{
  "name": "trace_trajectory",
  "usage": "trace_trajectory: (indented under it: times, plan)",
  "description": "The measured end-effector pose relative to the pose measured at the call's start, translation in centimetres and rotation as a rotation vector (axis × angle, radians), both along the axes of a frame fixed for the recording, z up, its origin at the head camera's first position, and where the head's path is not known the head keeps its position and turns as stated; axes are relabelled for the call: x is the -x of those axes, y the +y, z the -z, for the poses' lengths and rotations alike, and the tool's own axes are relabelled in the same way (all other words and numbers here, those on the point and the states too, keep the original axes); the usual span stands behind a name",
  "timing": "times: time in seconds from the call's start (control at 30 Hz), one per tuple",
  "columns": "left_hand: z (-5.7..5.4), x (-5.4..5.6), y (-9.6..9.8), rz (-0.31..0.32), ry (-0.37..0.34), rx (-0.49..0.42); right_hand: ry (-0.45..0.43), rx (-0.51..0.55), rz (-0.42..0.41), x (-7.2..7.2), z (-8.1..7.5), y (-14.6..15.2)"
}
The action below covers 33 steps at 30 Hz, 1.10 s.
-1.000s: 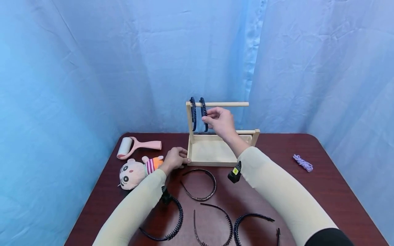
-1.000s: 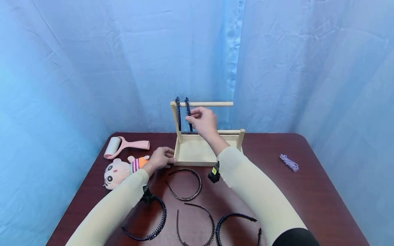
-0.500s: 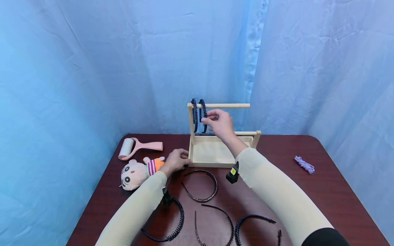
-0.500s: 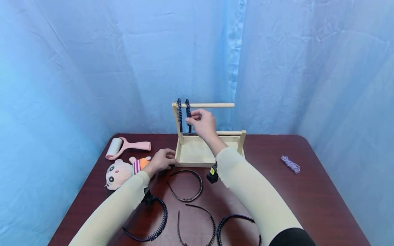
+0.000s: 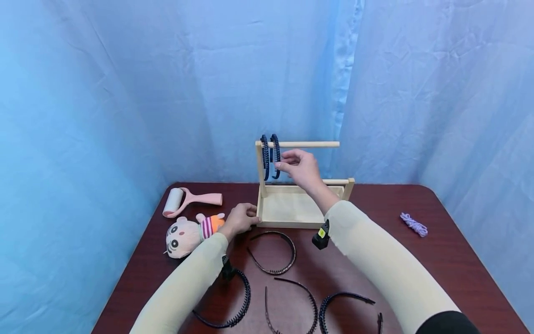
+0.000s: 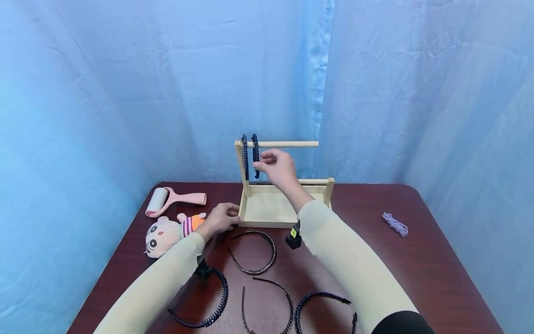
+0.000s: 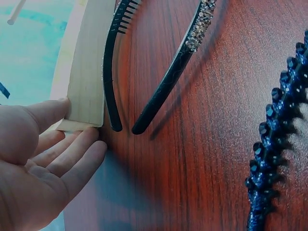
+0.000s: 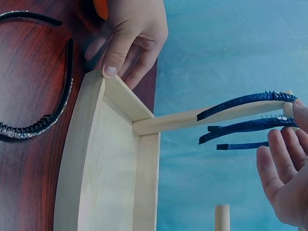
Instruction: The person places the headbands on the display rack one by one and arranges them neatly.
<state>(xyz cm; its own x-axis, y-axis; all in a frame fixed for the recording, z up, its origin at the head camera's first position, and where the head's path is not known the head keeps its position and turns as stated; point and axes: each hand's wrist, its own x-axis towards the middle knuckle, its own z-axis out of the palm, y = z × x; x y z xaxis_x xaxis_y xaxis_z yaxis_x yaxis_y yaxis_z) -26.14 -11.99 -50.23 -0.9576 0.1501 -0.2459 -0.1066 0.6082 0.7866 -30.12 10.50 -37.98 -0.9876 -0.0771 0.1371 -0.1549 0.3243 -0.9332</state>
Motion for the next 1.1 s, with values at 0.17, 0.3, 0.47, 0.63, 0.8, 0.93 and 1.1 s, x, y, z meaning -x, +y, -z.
trace_trajectory:
  times: [0.17,0.3,0.47,0.63,0.8,0.93,1.1]
  plan:
    - [-0.2,0.2,0.4,0.014,0.013,0.018,0.033,-0.048,-0.007,-0.6,-0.5,1.9]
    - [-0.1,0.4,0.6,0.026,0.036,0.017,0.070,-0.118,-0.026,-2.3,-1.5,4.1]
    - [-0.1,0.4,0.6,0.027,0.040,0.013,0.137,-0.200,-0.062,-5.4,-1.8,7.8]
    - [-0.1,0.4,0.2,0.012,0.020,0.014,0.158,-0.244,-0.102,-9.3,-1.1,11.1]
    - [-0.5,0.3,-0.1,0.001,0.024,0.017,0.189,-0.241,-0.143,-13.2,0.3,13.5]
    - [-0.6,0.4,0.0,-0.001,0.022,0.026,0.192,-0.254,-0.157,-16.4,2.1,15.0]
    - [-0.7,0.3,0.1,-0.010,0.027,0.035,0.179,-0.278,-0.175,-20.3,4.6,16.2]
